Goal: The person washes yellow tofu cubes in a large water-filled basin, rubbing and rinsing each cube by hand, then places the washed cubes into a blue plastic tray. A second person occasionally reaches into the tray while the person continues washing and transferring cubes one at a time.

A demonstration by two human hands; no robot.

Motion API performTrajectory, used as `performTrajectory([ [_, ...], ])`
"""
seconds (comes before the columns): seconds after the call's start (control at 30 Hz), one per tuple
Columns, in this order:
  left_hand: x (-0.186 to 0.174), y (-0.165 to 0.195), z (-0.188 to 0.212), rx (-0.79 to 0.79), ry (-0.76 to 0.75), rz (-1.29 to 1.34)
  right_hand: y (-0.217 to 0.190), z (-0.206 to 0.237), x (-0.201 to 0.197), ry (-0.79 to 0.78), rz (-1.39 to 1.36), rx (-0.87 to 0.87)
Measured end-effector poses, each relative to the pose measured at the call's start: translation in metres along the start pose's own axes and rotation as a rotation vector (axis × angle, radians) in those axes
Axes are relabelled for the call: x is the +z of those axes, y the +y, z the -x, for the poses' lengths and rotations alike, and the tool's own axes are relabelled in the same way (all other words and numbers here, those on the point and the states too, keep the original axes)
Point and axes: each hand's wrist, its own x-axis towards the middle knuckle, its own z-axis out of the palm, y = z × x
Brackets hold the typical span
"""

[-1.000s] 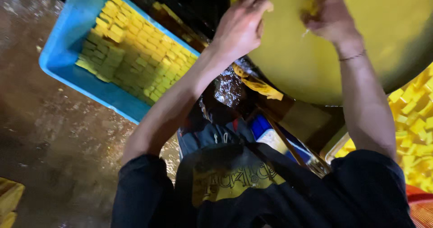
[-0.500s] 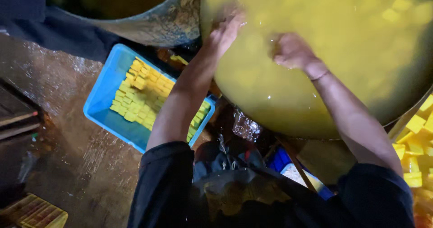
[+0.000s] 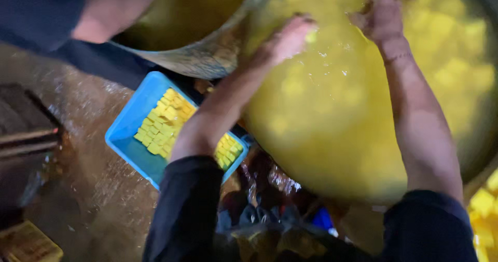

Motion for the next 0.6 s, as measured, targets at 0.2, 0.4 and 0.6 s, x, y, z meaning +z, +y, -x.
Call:
performTrajectory([
  [0.2,0.007,0.008,-0.062,0.492,-0.438,0.177,-0.027,-0.055,0.010,-0.208,0.706,-0.047],
  [0.4,0.009,0.009,-0.079,0.455,-0.526,0.340,-0.014,-0.055,-0.003,-0.086,0.288,0.098],
  [0.6,0.010,0.014,-0.053,0.061,0.160,-0.979,0.001,0.003,-0.033,-0.160,-1.223,0.417],
])
